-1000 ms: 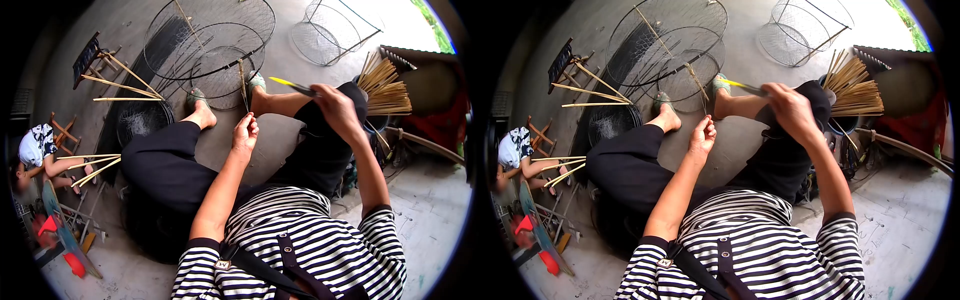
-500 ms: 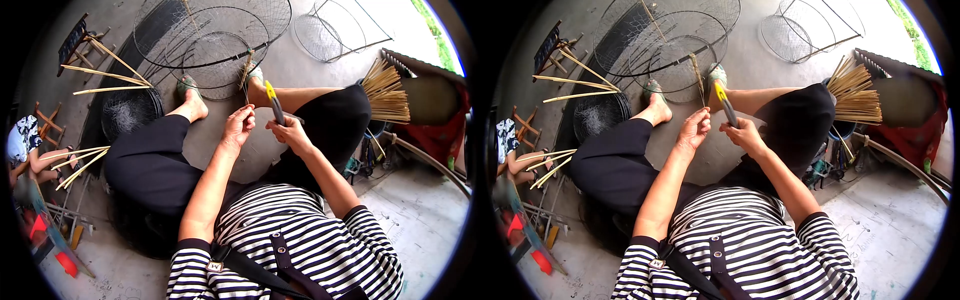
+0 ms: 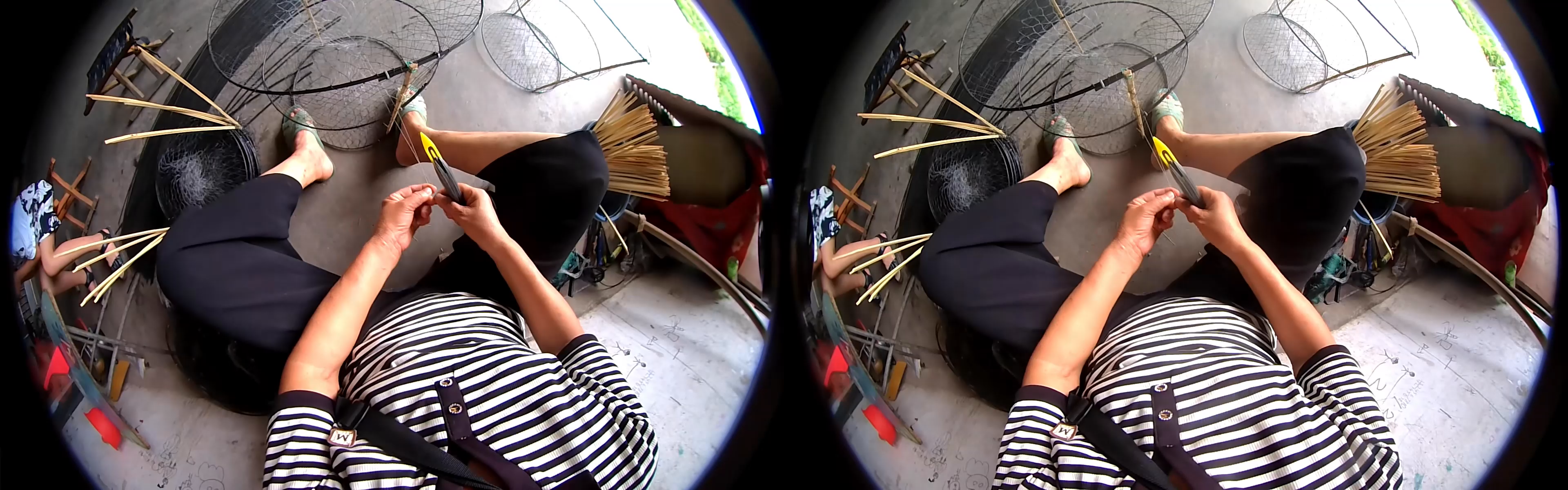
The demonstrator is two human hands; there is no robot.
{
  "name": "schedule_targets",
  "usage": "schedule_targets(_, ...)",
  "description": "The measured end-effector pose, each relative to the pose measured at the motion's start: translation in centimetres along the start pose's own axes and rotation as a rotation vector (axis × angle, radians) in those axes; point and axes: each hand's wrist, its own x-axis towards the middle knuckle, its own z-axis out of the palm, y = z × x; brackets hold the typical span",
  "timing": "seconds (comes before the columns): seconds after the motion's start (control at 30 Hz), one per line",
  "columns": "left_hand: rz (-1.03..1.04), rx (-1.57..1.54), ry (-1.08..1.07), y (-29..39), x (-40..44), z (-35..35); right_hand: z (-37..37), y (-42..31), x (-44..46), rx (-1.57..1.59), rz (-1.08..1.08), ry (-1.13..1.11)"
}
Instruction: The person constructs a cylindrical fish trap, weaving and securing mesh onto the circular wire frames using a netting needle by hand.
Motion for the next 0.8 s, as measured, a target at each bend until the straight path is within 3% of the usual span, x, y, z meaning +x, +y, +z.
schedule_targets(0.2, 0.032, -0.049, 0.035, -0.3, -0.4, 0.6, -0.4, -0.9, -1.7, -0.32, -0.061, 0.01)
schedule_targets(0.37, 0.017, -0.212, -0.036, -0.2, -1.0, 1.2, -1.4, 0.0, -1.6, -0.332, -0.073, -0.002)
schedule_targets(0.43, 0.069, -0.21, -0.065, -0.2, -1.1, 0.9, -2.3, 2.1, -0.6, -0.244, -0.18, 0.06)
schedule_targets(0.53, 0.168, -0.062, -0.019, 0.4, -1.4, 0.9, -3.6, -3.4, -1.2, -0.479, -0.009, 0.044)
schedule_targets(0.63, 0.199, 0.077, 0.062, 0.3, -1.6, 1.7, -3.2, -4.3, 0.0, -0.9, -0.023, 0.082)
schedule_targets(0.8, 0.241, 0.212, 0.146, -0.1, -1.1, 1.7, -0.1, -4.5, 4.5, -0.807, -0.498, -0.016)
